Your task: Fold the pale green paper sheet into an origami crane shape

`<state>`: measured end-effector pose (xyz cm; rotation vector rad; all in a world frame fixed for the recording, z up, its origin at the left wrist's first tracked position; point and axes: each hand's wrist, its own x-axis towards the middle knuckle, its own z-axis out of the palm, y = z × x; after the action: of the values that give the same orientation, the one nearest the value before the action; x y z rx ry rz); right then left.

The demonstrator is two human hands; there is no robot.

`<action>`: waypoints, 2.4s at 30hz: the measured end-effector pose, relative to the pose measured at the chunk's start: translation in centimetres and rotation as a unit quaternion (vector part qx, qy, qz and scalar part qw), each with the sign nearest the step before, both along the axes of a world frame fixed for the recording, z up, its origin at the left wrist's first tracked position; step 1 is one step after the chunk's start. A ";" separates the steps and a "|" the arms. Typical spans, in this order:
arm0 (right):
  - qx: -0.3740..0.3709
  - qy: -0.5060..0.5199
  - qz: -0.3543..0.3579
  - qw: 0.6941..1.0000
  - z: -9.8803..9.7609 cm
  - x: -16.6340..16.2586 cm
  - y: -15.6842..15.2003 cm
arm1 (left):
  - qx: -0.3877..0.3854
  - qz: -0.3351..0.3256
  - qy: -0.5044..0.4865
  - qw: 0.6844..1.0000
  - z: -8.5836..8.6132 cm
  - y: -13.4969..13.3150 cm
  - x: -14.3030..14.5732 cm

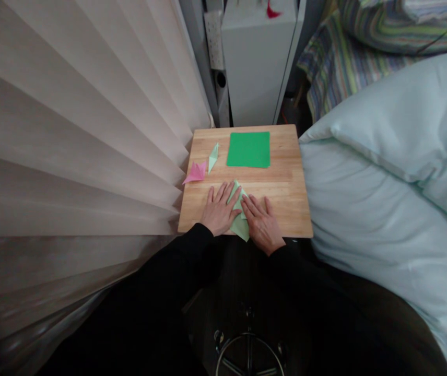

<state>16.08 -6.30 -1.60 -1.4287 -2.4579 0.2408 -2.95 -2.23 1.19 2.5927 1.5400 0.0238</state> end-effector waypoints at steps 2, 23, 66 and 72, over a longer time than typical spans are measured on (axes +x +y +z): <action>0.001 0.003 0.002 1.000 0.0 0.0 0.1 | -0.003 -0.001 0.002 1.000 0.2 0.0 0.0; 0.003 0.011 0.016 1.000 0.1 0.0 0.3 | -0.018 0.048 -0.009 0.999 0.5 0.7 1.5; -0.026 0.027 0.000 0.999 2.1 -0.9 -0.1 | -0.019 0.104 -0.026 0.994 0.4 2.3 1.8; -0.096 0.077 -0.060 0.990 5.4 -0.7 0.8 | -0.054 0.106 -0.038 0.992 2.0 1.7 2.1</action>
<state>15.43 -5.50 3.84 -1.5657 -2.2651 0.5540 -0.84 -0.55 3.15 2.3093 1.7291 0.0576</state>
